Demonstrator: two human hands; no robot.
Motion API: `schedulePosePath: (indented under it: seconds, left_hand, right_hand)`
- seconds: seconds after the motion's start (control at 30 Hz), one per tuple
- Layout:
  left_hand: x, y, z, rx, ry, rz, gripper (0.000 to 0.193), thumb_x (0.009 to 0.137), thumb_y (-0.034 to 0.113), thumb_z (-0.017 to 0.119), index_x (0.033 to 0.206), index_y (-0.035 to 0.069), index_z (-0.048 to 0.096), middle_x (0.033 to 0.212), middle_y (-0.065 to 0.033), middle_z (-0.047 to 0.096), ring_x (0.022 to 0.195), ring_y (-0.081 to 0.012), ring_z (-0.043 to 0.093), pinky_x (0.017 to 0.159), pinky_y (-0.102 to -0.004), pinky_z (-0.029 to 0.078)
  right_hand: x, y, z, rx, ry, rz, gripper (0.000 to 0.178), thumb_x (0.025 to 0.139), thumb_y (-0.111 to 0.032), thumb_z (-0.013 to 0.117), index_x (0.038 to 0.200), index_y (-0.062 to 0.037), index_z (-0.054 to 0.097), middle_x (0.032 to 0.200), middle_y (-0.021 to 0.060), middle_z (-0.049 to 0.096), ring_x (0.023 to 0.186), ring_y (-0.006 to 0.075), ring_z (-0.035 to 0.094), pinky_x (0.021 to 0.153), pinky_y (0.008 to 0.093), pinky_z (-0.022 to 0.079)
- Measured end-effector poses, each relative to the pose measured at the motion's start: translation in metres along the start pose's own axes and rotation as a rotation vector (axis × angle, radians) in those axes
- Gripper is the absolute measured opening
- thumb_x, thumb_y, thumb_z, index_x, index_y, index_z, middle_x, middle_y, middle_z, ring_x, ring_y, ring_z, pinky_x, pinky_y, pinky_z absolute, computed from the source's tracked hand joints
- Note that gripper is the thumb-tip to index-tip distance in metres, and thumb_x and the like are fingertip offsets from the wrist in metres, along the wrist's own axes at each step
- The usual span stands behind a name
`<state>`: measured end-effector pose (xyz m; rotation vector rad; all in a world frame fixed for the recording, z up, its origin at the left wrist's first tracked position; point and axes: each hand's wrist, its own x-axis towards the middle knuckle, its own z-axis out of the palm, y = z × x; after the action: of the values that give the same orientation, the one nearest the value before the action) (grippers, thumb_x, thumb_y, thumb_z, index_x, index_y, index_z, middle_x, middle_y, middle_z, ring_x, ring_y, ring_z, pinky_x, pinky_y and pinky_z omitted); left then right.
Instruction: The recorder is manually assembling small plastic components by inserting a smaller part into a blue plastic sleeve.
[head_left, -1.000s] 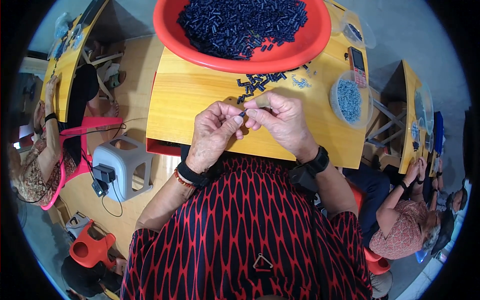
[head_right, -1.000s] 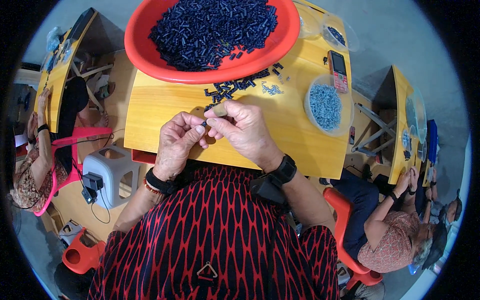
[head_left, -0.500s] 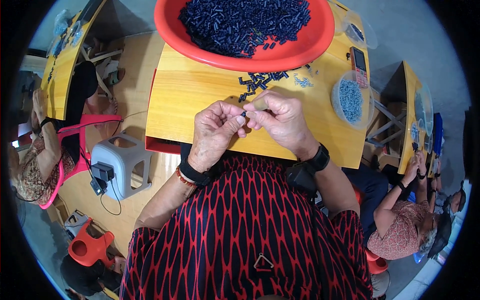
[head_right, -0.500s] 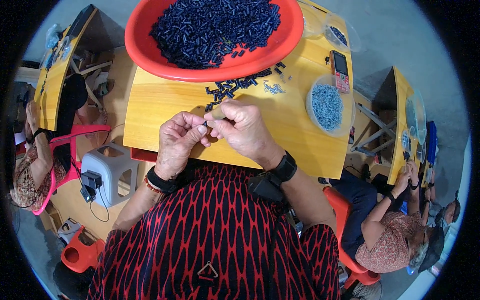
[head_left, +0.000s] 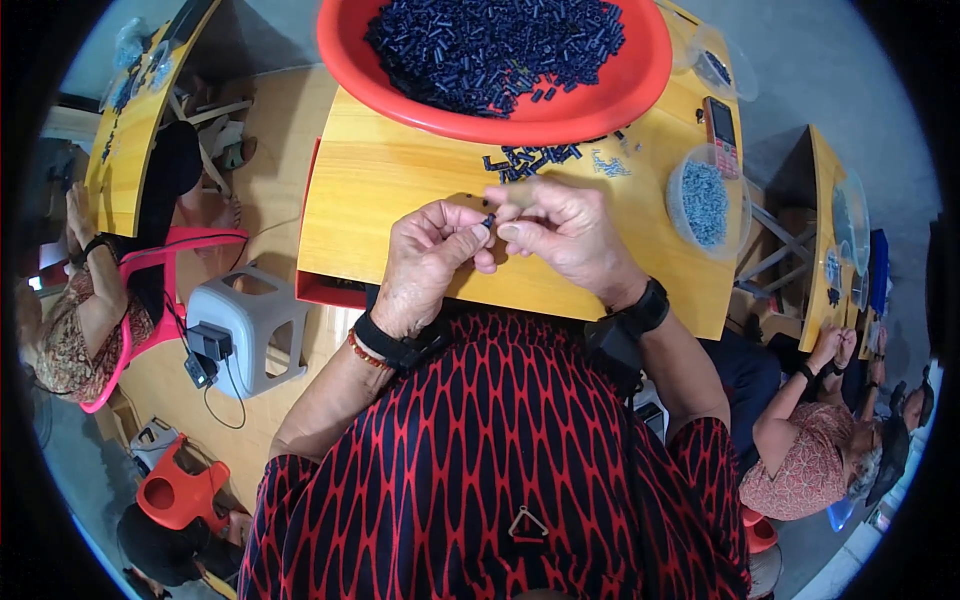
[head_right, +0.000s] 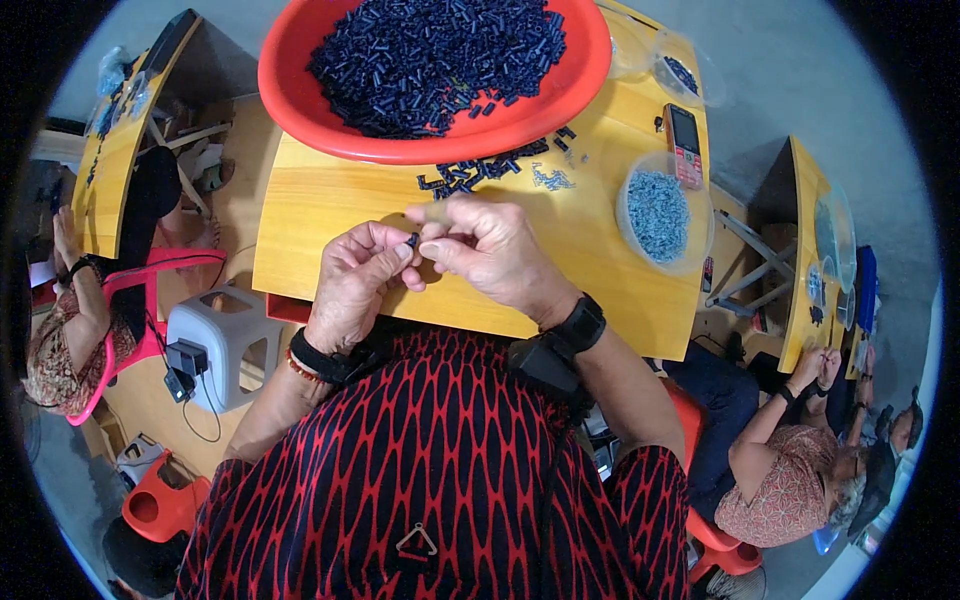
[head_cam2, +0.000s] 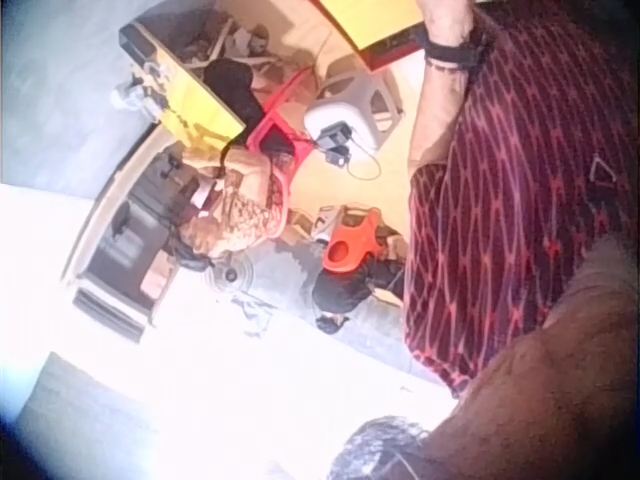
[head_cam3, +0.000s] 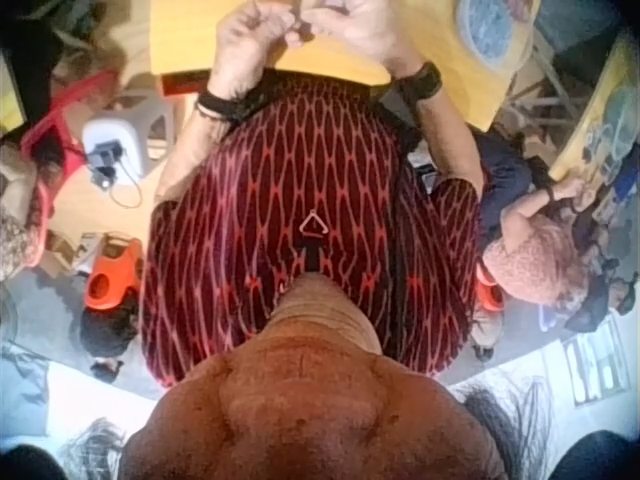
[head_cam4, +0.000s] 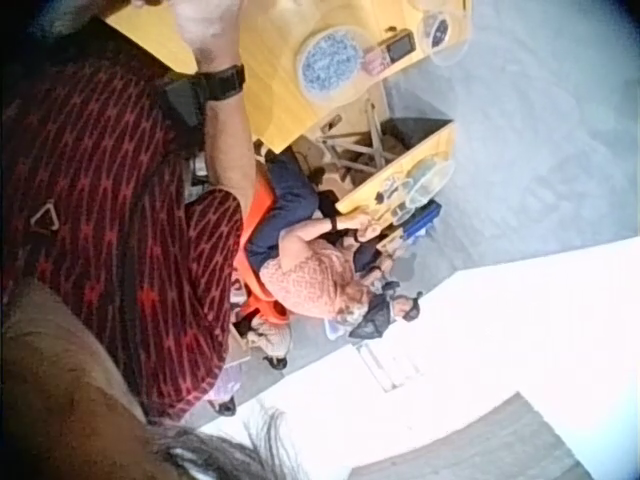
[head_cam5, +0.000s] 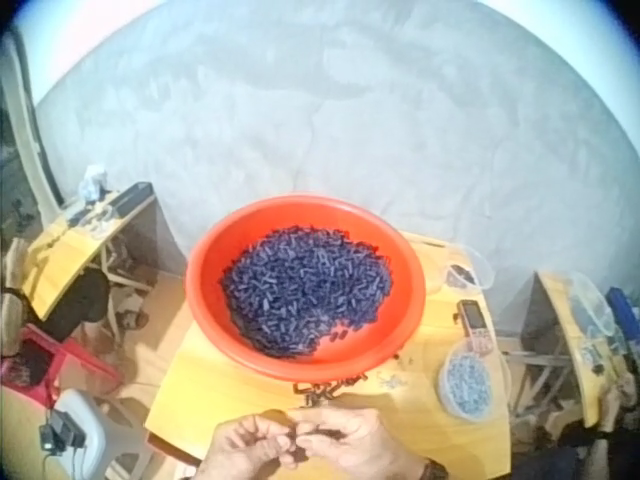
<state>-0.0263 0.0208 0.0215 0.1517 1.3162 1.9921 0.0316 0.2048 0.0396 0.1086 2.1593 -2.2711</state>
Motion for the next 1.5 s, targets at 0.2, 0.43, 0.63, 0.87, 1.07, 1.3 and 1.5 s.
schedulePosePath:
  seconds: [0.2,0.43,0.63,0.87,1.07,1.3,1.5]
  left_hand:
    - [-0.001,0.001,0.002,-0.03,0.022,-0.029,0.007,0.091,0.001,0.06,0.097,-0.003,0.061,0.089,-0.009,0.066,0.078,-0.0144,0.064,0.075,-0.0279,0.054]
    - [-0.005,0.004,0.009,-0.011,0.015,-0.07,0.008,0.092,0.002,0.057,0.097,-0.002,0.062,0.09,-0.0073,0.066,0.08,-0.0129,0.062,0.078,-0.0274,0.053]
    - [-0.007,0.004,0.011,0.075,-0.055,-0.027,0.008,0.093,0.004,0.059,0.092,-0.002,0.065,0.086,-0.0045,0.067,0.077,-0.0108,0.061,0.077,-0.0259,0.051]
    - [-0.007,-0.001,0.019,0.205,0.009,0.044,0.008,0.093,0.004,0.06,0.093,-0.003,0.065,0.087,-0.0042,0.066,0.078,-0.0085,0.059,0.076,-0.0233,0.049]
    - [-0.01,0.0,0.026,0.234,0.063,0.065,0.007,0.092,0.003,0.062,0.088,-0.003,0.065,0.079,-0.0002,0.062,0.069,-0.0042,0.051,0.062,-0.0192,0.043]
    - [-0.013,0.001,0.015,0.279,0.046,0.046,0.005,0.092,0.0,0.06,0.089,-0.002,0.064,0.082,-0.0033,0.065,0.074,-0.0087,0.058,0.072,-0.0229,0.048]
    - [-0.006,0.013,0.007,0.249,0.145,0.222,0.005,0.091,0.005,0.063,0.088,0.001,0.065,0.081,-0.0018,0.065,0.073,-0.0085,0.059,0.069,-0.025,0.05]
  right_hand:
    - [-0.008,-0.021,0.012,-0.518,-0.032,-0.261,0.028,0.081,-0.01,0.073,0.103,0.0024,0.06,0.085,0.0137,0.061,0.074,0.027,0.065,0.065,0.0365,0.052]
    - [-0.01,-0.016,0.012,-0.808,-0.051,-0.339,0.019,0.082,-0.012,0.068,0.091,0.0002,0.056,0.085,0.0164,0.057,0.076,0.0379,0.061,0.065,0.0453,0.049]
    - [-0.014,-0.016,0.009,-0.746,-0.036,-0.349,0.022,0.08,-0.008,0.071,0.096,0.0023,0.06,0.084,0.0172,0.059,0.076,0.0372,0.061,0.066,0.043,0.05]
    - [-0.017,-0.011,0.004,-0.851,-0.07,-0.336,0.021,0.082,-0.014,0.068,0.091,-0.0008,0.054,0.083,0.0158,0.057,0.077,0.0376,0.062,0.064,0.0444,0.051]
    - [-0.021,-0.013,0.004,-0.995,-0.154,-0.362,0.022,0.084,-0.018,0.067,0.089,0.0,0.054,0.082,0.015,0.057,0.074,0.0353,0.064,0.064,0.0435,0.053]
    - [-0.019,-0.007,0.014,-0.968,-0.132,-0.409,0.019,0.083,-0.014,0.066,0.089,0.0007,0.055,0.08,0.0161,0.058,0.07,0.0344,0.064,0.061,0.0427,0.053]
    - [-0.007,-0.012,0.002,-0.696,-0.062,-0.348,0.017,0.083,-0.012,0.066,0.091,0.0018,0.06,0.08,0.0168,0.06,0.072,0.0353,0.064,0.063,0.0444,0.051]
